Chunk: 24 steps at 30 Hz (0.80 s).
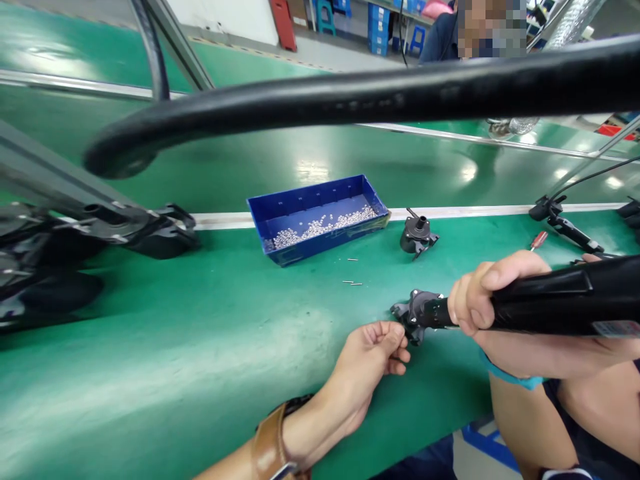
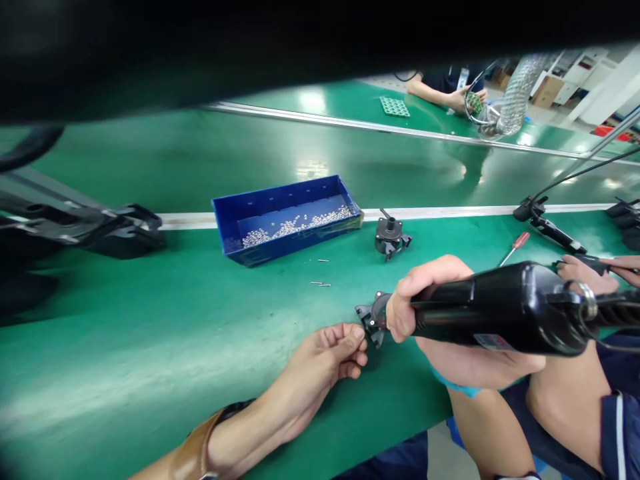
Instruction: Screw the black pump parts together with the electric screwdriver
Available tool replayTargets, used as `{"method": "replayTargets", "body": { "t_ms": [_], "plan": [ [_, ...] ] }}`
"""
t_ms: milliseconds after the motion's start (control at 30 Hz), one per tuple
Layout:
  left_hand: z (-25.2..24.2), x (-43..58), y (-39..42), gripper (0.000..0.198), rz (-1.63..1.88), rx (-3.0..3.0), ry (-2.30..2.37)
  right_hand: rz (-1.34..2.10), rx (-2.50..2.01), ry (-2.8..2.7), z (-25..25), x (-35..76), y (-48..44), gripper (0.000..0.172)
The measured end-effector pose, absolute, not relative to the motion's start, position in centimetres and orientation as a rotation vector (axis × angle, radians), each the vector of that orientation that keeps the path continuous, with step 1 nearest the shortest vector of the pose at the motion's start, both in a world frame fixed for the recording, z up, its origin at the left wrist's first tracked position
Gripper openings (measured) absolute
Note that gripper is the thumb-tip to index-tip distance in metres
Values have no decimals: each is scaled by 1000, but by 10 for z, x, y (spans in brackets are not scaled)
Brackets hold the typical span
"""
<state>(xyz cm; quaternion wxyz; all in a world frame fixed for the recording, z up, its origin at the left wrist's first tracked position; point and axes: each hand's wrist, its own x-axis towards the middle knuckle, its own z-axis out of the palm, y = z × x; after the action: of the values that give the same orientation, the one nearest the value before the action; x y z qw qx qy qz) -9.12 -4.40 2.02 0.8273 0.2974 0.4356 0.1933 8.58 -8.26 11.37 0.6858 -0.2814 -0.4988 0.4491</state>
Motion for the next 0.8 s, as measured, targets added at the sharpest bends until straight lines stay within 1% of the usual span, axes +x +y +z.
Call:
{"method": "replayTargets", "body": {
  "t_ms": [167, 467, 800],
  "plan": [
    [27, -85, -48, 29, 442, 564, 971, 986, -619, -1125, 116, 85, -80, 49],
    [25, -74, -61, 25, 549, 383, 1016, 942, -641, -1134, 113, 84, -81, 49],
    [29, -74, -60, 18, 535, 274, 996, 943, -701, -1129, 116, 85, -82, 46]
  ]
}}
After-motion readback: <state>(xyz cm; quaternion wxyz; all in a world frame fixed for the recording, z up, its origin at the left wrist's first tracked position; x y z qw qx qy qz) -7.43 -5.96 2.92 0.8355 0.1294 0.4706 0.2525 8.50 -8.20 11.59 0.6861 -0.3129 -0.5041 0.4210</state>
